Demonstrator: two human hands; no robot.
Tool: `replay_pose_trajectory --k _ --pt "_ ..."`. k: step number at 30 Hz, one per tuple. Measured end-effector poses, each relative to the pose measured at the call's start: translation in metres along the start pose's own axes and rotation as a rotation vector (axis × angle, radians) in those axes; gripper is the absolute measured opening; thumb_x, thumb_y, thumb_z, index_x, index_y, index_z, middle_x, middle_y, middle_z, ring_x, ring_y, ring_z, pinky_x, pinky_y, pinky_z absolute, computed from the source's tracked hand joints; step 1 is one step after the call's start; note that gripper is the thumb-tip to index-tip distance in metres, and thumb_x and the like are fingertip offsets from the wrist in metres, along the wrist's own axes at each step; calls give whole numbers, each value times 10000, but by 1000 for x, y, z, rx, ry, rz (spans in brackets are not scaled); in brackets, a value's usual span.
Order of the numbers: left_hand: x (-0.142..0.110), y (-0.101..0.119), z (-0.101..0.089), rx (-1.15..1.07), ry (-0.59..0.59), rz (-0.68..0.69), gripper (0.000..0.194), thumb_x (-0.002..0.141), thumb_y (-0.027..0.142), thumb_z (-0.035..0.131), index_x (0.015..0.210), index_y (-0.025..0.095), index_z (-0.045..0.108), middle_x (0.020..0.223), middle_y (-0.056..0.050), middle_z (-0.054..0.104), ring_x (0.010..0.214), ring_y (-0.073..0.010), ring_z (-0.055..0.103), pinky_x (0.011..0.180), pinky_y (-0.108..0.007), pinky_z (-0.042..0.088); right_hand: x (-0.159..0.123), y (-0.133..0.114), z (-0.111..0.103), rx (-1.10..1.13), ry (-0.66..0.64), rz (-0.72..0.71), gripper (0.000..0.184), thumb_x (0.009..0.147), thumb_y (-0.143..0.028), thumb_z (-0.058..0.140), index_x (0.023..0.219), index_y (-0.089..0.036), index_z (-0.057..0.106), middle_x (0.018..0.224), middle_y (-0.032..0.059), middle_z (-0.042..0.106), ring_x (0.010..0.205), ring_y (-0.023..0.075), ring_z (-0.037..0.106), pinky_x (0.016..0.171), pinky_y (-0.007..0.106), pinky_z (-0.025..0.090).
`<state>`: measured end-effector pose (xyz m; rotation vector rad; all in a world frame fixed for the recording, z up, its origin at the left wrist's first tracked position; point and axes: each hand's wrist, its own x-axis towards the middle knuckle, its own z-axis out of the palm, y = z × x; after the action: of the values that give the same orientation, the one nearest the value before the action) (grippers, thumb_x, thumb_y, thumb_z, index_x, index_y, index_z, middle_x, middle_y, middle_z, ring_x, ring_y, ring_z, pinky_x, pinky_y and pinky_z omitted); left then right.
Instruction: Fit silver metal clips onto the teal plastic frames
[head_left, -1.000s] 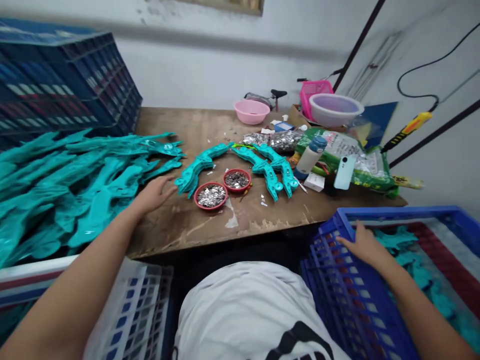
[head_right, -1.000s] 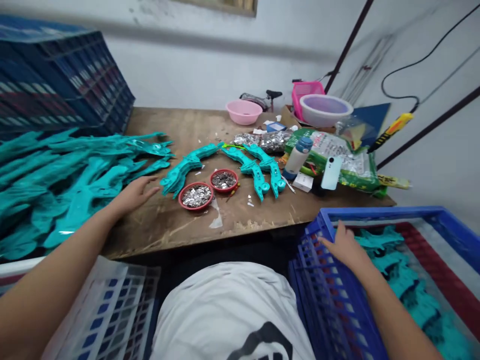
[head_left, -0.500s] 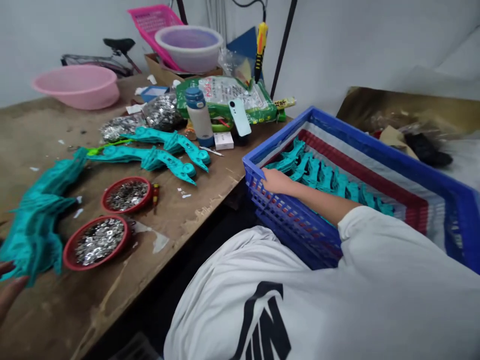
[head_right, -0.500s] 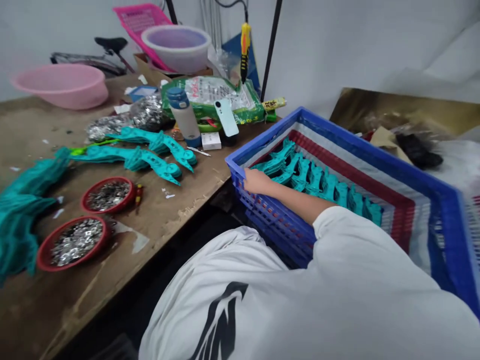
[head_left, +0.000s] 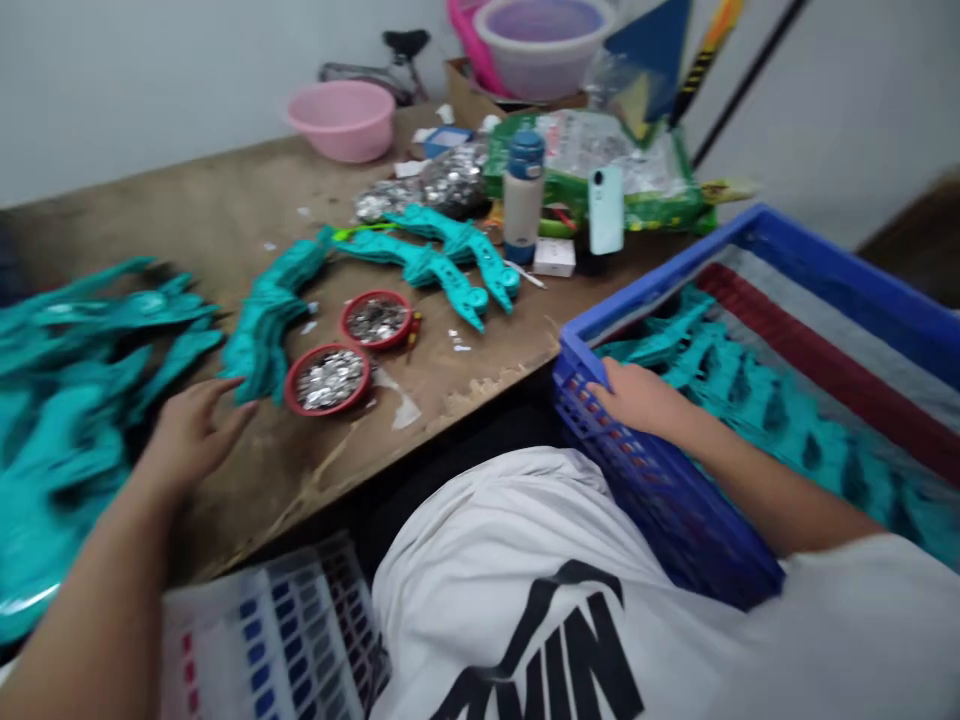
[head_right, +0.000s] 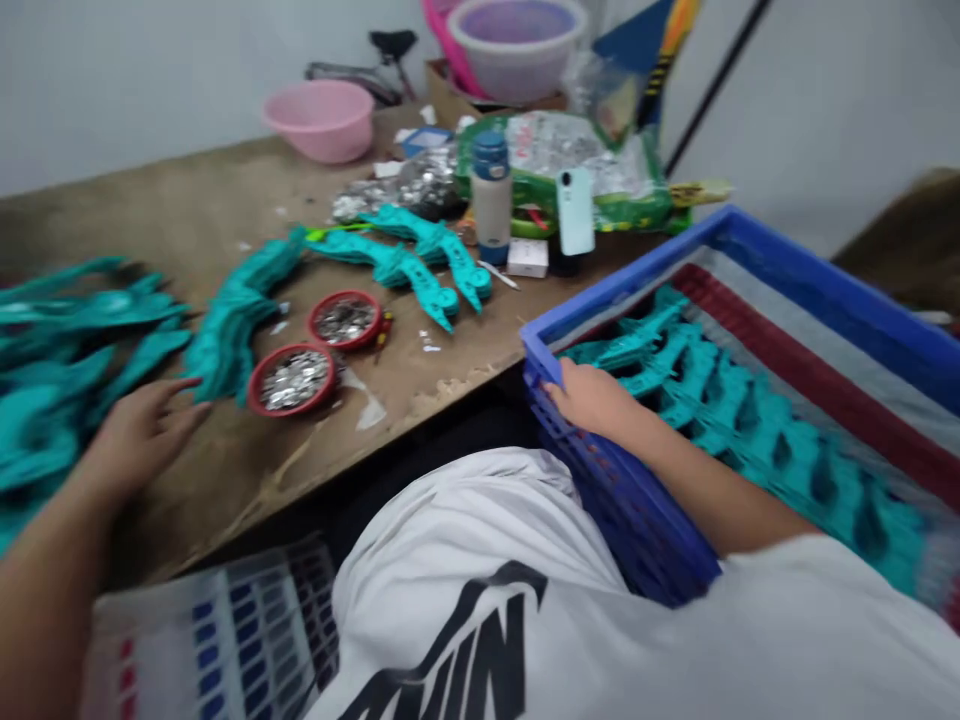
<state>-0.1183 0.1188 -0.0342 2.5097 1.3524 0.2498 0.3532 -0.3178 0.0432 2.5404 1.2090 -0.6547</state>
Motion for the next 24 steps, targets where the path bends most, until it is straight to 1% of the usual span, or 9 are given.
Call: replay_pose_trajectory --k 3,6,8,10,12,14,17,19,24 --pt "1 11 1 31 45 -72 627 1028 525 612 1530 158 693 1747 -215 799 1733 -392 685 1560 -566 492 6 -6 -27 -249 56 -39 508 1369 -453 546 1343 -63 870 1222 360 914 1222 550 942 1047 630 758" --pt "10 10 5 60 50 -157 600 1169 416 621 1653 65 677 1829 -247 740 1793 -373 629 1585 -511 449 11 -44 -65 -328 112 -270 378 1298 -440 737 1124 -147 900 1104 280 905 1163 558 938 1062 697 753" --pt "21 11 7 79 55 -226 607 1179 366 664 1687 36 687 1843 -291 720 1815 -416 615 1600 -533 420 13 -87 -86 -317 145 -560 349 1291 -431 738 1223 -134 906 1156 251 911 1244 556 925 1116 685 734" --pt "39 15 6 93 67 -294 629 1174 348 700 1717 32 697 1852 -325 702 1818 -460 616 1590 -560 430 18 -136 -93 -313 163 -900 352 1300 -383 694 1359 -109 907 1284 259 929 1343 527 904 1163 624 703" --pt "62 19 4 102 82 -354 660 1173 351 731 1754 40 691 1863 -333 691 1808 -481 624 1555 -567 470 29 -177 -85 -346 101 -1142 386 1317 -387 683 1498 -114 888 1417 255 938 1381 474 897 1130 524 680" --pt "86 23 1 109 90 -407 695 1174 365 774 1787 50 677 1866 -328 693 1784 -485 643 1511 -563 511 45 -203 -67 -436 -28 -1264 375 1320 -320 672 1575 -145 883 1428 218 954 1313 397 918 1007 419 640" --pt "122 22 -1 114 74 -481 687 1210 435 844 1799 117 689 1841 -268 731 1708 -441 709 1466 -601 564 71 -214 -44 -537 -176 -1334 358 1299 -210 661 1530 -191 933 1366 158 977 1197 319 932 847 353 537" --pt "146 20 0 108 50 -532 616 1242 494 871 1754 179 736 1795 -210 762 1628 -396 762 1420 -642 625 86 -210 -39 -519 -194 -1361 354 1317 -245 659 1519 -205 948 1393 145 976 1225 308 929 816 356 499" --pt "194 30 7 48 -45 -581 499 1220 488 949 1599 191 821 1595 -143 825 1406 -355 853 1190 -561 784 112 -201 -64 -381 -110 -1360 393 1359 -361 639 1600 -195 901 1459 148 962 1304 325 923 794 388 465"
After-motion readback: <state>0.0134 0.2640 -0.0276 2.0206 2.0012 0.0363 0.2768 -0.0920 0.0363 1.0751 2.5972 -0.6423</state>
